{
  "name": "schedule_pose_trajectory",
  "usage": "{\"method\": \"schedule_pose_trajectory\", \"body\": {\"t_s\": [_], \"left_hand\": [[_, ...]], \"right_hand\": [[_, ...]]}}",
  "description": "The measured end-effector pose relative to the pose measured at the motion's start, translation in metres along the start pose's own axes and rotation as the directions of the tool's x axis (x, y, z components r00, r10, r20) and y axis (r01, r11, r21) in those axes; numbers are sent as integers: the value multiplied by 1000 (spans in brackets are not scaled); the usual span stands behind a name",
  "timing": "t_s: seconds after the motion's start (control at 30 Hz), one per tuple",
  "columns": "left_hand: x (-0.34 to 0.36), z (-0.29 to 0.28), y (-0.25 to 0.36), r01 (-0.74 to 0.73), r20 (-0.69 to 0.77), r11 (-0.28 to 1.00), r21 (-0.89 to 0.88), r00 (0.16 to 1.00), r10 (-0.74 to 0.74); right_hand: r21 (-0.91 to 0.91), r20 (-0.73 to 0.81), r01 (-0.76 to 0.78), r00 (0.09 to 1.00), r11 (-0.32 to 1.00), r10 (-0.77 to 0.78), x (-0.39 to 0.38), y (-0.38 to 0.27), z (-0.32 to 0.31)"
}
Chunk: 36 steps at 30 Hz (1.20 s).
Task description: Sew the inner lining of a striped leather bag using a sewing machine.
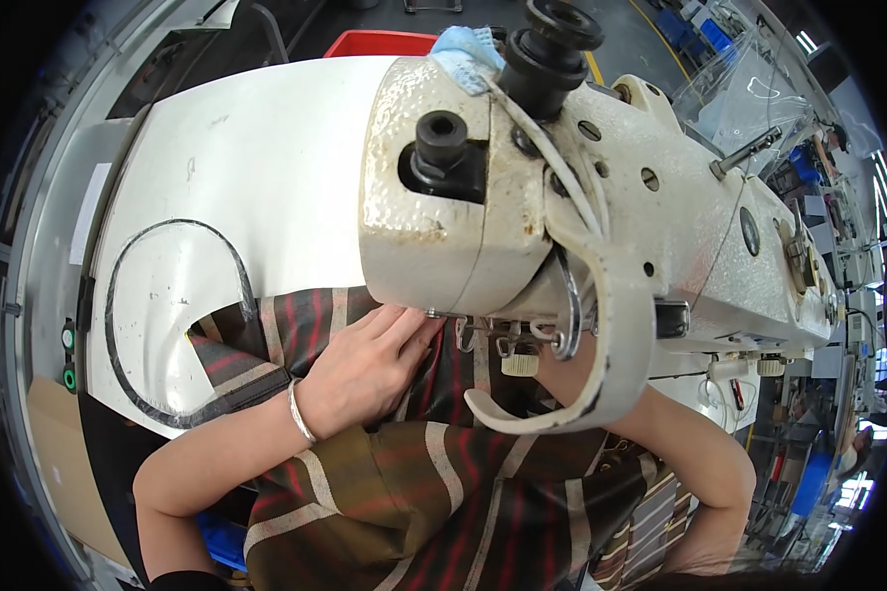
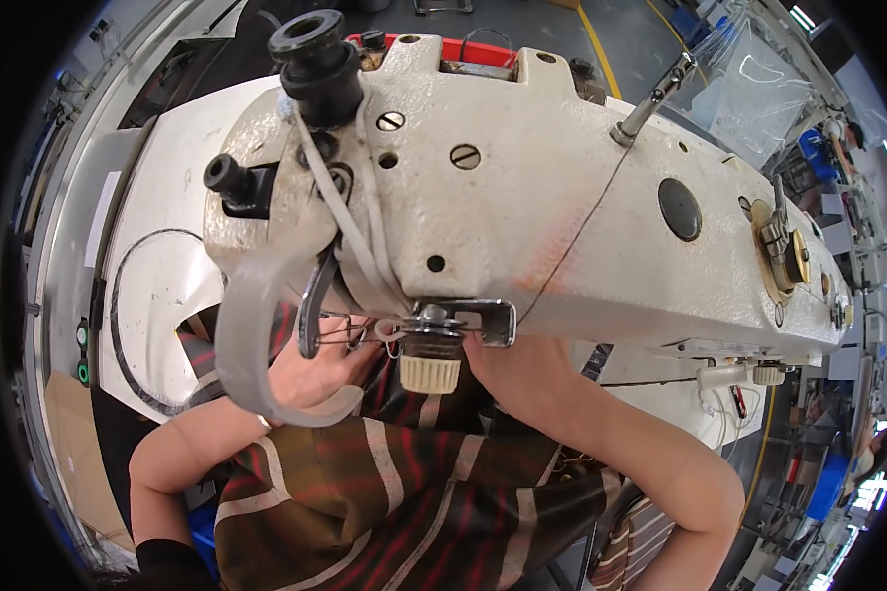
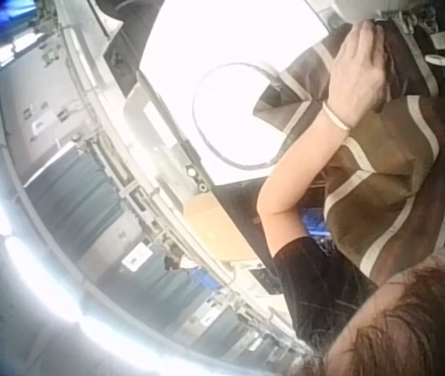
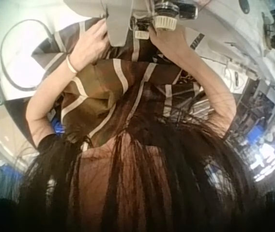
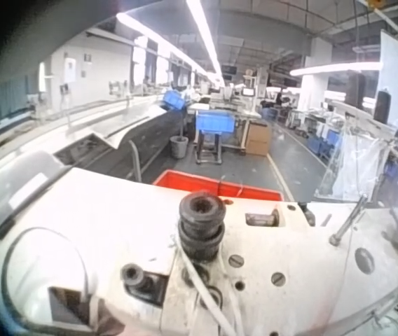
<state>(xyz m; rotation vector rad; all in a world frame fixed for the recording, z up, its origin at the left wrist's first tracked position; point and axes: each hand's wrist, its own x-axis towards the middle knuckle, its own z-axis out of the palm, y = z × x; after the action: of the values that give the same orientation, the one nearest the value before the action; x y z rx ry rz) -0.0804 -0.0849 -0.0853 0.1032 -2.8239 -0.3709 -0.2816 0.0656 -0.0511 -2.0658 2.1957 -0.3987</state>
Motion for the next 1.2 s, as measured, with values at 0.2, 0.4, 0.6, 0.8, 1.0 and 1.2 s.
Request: {"method": "schedule_pose_trajectory", "body": {"t_s": [0.2,0.4,0.6,0.8,1.0,1.2], "left_hand": [[0,1,2,85,42,989,-123,996,-81],[0,-2,2,-6,-21,999,50,1000,8],[2,-2,-1,-50,-59,995,91,997,56],[-1,-3,0,12,27,998,66,1000,-14],[-1,-1,-1,1,-3,998,59,1000,-1],[0,2,-4,-28,-43,996,83,999,32]], "right_hand": [[-151,26,125,992,981,-123,2,5,-8],[131,-136,74,989,989,-56,1,-6,-20],[192,-228,114,971,975,-69,-3,-2,-29],[396,-188,-76,969,915,162,-6,7,-19],[381,-173,-112,967,918,190,-7,13,-19],[364,-251,-62,954,929,162,-3,13,-15]]}}
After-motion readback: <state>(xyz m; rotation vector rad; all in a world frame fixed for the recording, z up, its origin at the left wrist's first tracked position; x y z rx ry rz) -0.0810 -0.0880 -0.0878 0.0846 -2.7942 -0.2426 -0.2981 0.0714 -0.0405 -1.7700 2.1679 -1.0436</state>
